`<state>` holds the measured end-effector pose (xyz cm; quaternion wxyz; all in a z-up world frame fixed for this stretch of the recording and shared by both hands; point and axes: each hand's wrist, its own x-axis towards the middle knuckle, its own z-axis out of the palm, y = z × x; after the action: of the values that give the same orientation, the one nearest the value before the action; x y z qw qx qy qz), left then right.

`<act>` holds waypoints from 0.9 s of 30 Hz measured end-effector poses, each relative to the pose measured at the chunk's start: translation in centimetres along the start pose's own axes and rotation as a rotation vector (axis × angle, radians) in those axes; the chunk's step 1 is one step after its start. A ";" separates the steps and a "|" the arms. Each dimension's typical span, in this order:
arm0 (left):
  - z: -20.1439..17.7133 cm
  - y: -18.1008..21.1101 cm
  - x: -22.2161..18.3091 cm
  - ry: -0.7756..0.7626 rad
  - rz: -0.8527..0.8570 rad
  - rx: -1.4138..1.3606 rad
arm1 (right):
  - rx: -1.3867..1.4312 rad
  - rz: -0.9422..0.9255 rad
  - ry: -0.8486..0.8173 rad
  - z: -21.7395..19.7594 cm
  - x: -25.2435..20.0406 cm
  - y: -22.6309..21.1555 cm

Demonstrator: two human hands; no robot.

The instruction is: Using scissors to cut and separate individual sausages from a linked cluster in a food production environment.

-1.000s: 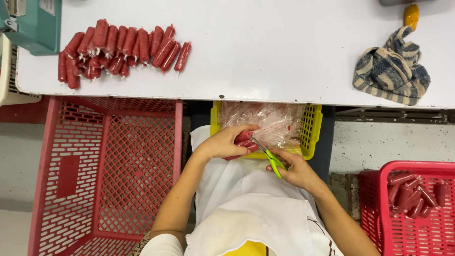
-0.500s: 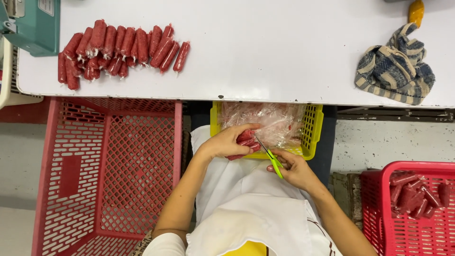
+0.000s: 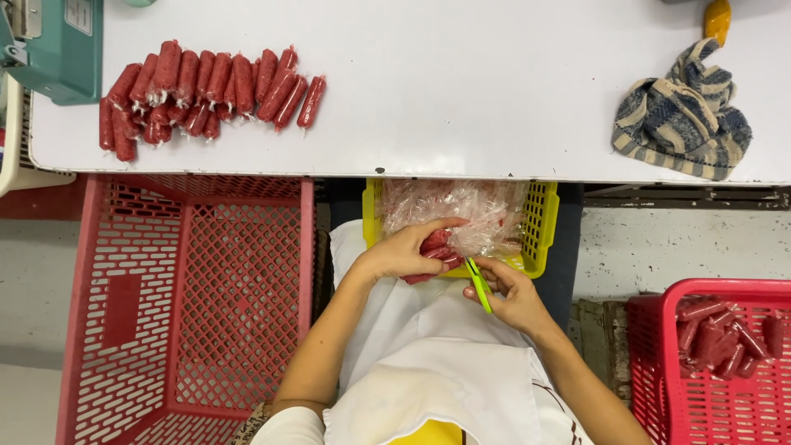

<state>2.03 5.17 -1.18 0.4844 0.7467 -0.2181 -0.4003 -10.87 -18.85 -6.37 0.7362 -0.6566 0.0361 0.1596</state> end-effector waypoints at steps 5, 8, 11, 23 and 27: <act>0.2 -0.3 0.1 0.014 0.006 -0.013 | 0.088 0.033 0.018 -0.8 0.0 2.3; -0.5 -1.4 -0.2 0.043 0.001 -0.075 | 0.073 0.060 0.062 -1.6 -0.1 3.2; 0.1 -1.2 -0.3 0.178 -0.031 -0.845 | 0.031 0.056 0.095 -1.4 0.0 1.7; -4.7 3.1 -1.0 0.687 0.168 -1.348 | -0.300 0.229 0.148 0.4 0.3 -0.2; -11.1 6.1 -2.6 0.945 0.005 -0.466 | -0.462 0.300 0.142 1.1 0.4 -2.2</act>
<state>9.81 10.47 7.64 0.6841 0.7177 0.1171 -0.0568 -10.04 -17.84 -4.22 0.5308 -0.8040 0.1468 0.2244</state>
